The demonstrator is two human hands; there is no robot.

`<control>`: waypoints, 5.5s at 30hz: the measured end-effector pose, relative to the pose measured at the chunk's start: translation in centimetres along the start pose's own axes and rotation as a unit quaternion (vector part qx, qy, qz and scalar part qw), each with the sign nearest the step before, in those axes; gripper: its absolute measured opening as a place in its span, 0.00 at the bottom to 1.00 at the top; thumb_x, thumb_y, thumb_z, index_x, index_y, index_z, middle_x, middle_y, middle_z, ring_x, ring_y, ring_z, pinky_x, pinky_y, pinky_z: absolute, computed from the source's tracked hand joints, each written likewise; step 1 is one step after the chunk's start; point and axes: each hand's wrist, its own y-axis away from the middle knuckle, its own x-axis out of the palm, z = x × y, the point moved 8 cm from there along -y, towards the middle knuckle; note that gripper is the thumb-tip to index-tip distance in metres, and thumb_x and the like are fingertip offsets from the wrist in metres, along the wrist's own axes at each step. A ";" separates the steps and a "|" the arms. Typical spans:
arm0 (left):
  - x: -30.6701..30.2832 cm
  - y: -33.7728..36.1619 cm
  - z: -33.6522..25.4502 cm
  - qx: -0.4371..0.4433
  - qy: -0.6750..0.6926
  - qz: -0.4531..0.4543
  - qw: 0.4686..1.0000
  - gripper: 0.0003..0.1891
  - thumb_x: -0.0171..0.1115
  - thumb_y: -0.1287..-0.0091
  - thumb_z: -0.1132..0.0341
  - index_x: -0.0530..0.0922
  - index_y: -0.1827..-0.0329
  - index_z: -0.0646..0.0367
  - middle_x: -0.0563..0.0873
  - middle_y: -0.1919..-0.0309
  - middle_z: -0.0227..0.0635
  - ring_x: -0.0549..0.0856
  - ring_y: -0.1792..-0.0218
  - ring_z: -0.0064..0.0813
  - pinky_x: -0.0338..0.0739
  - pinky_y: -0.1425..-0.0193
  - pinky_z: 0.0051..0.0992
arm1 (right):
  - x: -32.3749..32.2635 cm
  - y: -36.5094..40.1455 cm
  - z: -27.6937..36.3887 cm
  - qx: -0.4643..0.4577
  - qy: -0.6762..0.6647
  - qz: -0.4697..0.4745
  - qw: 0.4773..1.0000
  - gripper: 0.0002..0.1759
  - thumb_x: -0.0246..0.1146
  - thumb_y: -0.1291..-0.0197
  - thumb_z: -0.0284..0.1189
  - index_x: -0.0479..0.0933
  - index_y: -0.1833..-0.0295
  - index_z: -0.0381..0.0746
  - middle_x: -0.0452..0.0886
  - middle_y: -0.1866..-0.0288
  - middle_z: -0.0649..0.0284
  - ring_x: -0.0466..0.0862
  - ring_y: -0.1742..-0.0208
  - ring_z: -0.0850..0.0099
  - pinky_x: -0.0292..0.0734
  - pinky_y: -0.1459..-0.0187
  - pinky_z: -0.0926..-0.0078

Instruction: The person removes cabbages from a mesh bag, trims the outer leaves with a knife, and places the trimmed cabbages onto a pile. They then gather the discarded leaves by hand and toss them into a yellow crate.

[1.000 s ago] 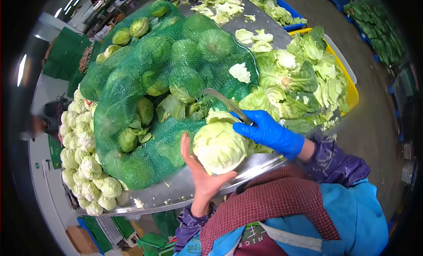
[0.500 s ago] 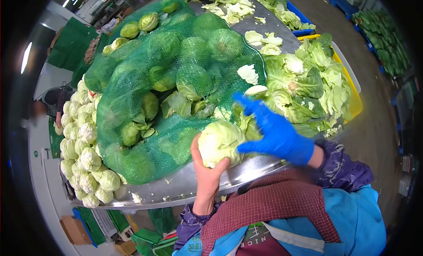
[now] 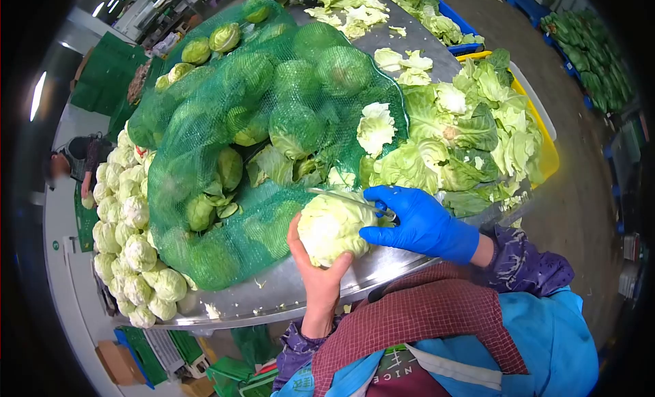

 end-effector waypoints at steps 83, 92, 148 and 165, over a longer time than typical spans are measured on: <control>-42.0 -16.7 -7.9 0.196 0.075 -0.224 0.952 0.36 0.53 0.37 0.39 0.57 0.30 0.43 0.60 0.31 0.37 0.62 0.32 0.43 0.60 0.33 0.55 | 2.5 -0.3 -5.8 0.193 -0.205 0.078 0.956 0.09 0.65 0.46 0.29 0.79 0.60 0.36 0.76 0.74 0.71 0.72 0.75 0.84 0.66 0.76 0.83; -30.2 -18.0 -14.2 0.107 0.188 -0.118 0.969 0.31 0.58 0.33 0.53 0.60 0.31 0.56 0.73 0.40 0.49 0.76 0.42 0.41 0.73 0.38 0.34 | 4.4 -0.1 -6.5 0.164 -0.093 0.153 0.970 0.15 0.65 0.43 0.33 0.79 0.51 0.38 0.84 0.61 0.63 0.80 0.62 0.77 0.74 0.59 0.75; 3.8 -8.1 3.1 0.065 -0.297 0.192 0.933 0.40 0.77 0.60 0.61 0.69 0.43 0.67 0.77 0.49 0.48 0.78 0.48 0.44 0.70 0.41 0.34 | 0.2 3.7 -6.7 0.030 -0.041 -0.041 0.998 0.12 0.58 0.43 0.23 0.75 0.52 0.36 0.75 0.53 0.54 0.79 0.53 0.60 0.75 0.55 0.71; 7.1 -3.5 3.4 0.218 -0.493 0.079 0.839 0.54 0.77 0.61 0.56 0.55 0.32 0.70 0.67 0.42 0.56 0.65 0.40 0.53 0.63 0.37 0.45 | 5.9 0.5 -13.7 0.085 0.296 0.061 0.949 0.17 0.49 0.36 0.33 0.69 0.47 0.33 0.82 0.70 0.50 0.83 0.70 0.52 0.77 0.71 0.56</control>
